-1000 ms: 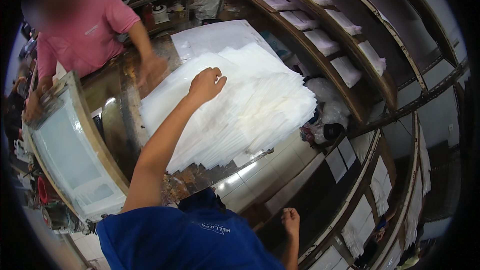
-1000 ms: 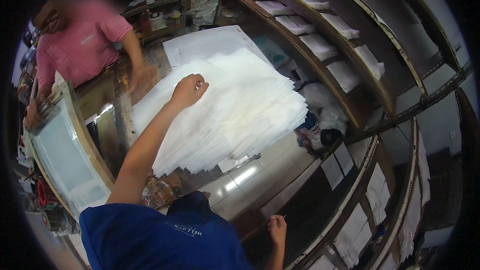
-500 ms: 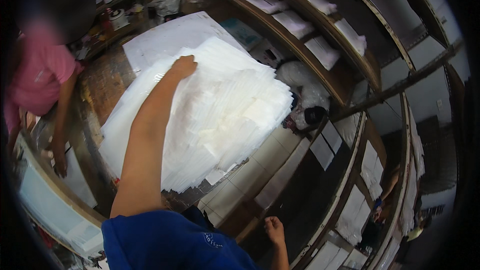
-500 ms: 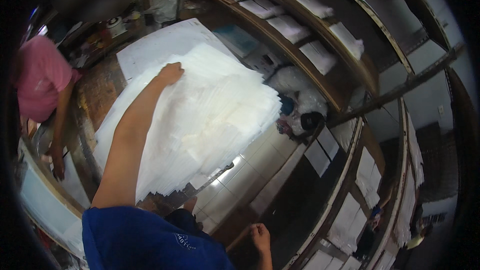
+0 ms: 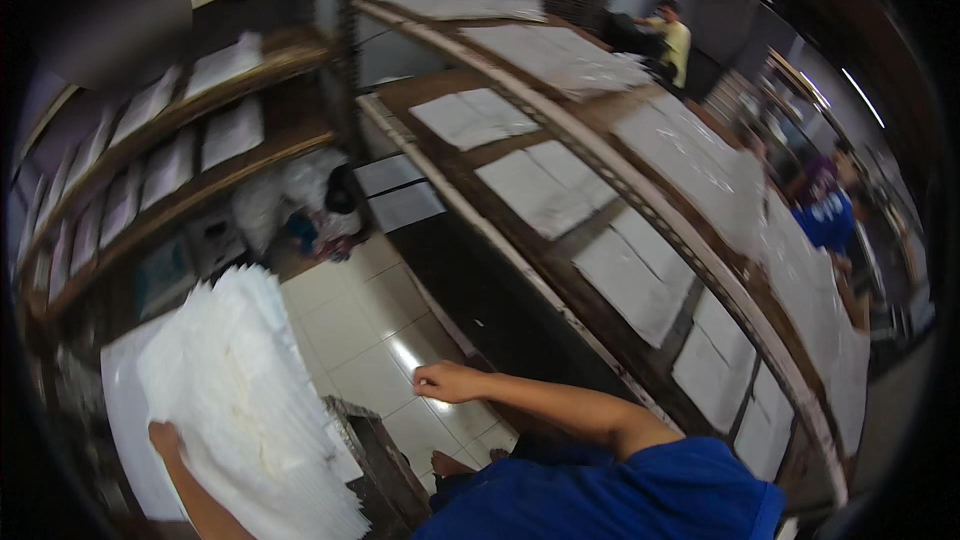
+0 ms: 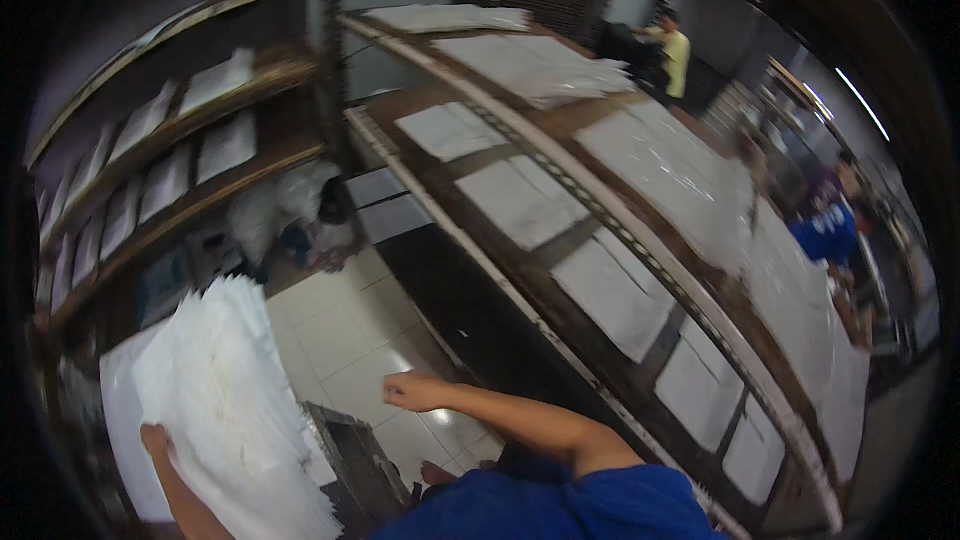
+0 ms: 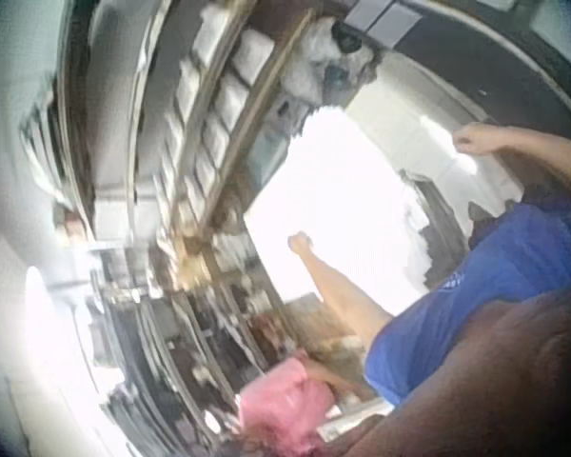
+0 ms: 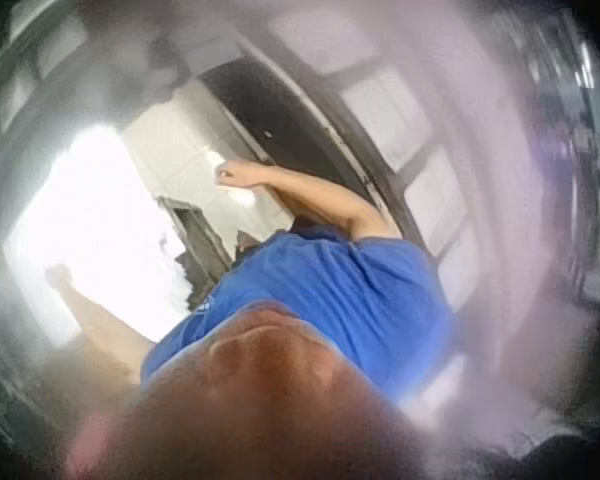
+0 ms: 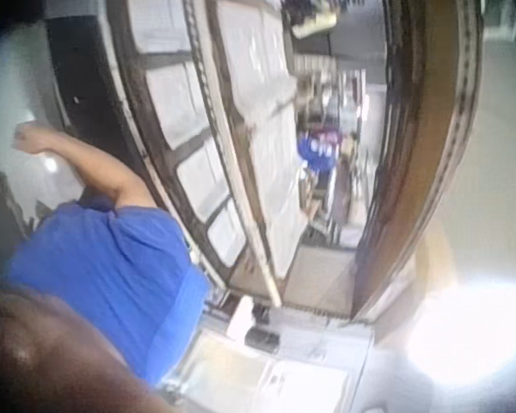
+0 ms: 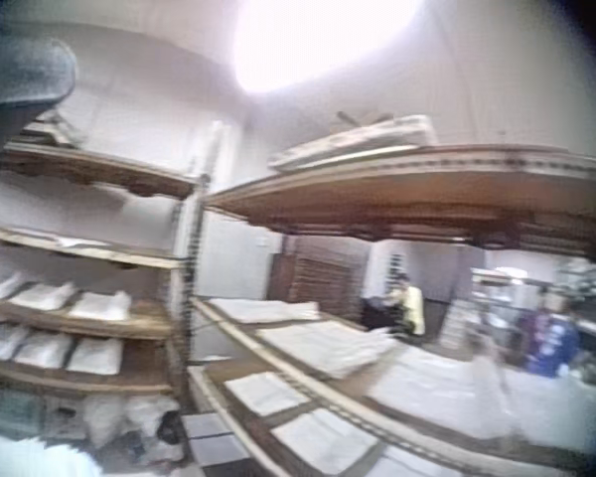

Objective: The person repeatedly picks up white sheets of paper from a table and places them onto a nearby metal shelf. The person handles the sheets one at a time, stacking them in neat piles on the shelf.

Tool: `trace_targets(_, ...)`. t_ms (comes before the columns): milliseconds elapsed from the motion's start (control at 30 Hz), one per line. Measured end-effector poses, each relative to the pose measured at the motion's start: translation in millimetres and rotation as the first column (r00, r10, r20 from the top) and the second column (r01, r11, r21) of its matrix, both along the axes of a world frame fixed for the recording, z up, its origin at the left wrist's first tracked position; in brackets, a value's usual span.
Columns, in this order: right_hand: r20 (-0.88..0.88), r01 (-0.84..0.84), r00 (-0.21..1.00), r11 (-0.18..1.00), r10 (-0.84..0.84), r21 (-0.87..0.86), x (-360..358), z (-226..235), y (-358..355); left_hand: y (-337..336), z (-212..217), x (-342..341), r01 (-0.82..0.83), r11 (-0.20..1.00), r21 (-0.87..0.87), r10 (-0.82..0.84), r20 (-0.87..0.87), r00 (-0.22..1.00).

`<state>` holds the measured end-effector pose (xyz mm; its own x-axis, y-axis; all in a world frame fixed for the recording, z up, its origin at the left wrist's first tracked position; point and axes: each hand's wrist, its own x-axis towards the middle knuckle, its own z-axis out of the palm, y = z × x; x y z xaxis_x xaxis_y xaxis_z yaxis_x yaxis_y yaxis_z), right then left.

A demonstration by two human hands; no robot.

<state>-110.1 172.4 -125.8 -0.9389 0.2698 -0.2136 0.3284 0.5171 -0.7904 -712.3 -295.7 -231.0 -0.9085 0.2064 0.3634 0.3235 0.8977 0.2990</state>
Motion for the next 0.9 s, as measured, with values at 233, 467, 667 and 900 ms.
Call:
trace_targets(233,-0.389,-0.053,0.920,0.998,0.056,0.016,-37,98,-13,186,152,169,0.513,0.735,0.443,-0.563,-0.023,0.826)
trace_targets(467,-0.513,-0.181,0.802,0.944,0.304,0.276,-77,231,-42,254,281,422,0.696,0.456,0.555,-0.833,-0.011,0.554)
trace_targets(667,-0.155,-0.151,0.953,0.850,0.262,0.505,5,301,-36,286,329,551,0.790,0.249,0.560,-0.882,-0.206,0.425)
trace_targets(900,-0.287,0.143,0.955,0.730,0.076,0.669,196,419,23,252,339,657,0.753,-0.175,0.635,-0.734,-0.594,0.330)
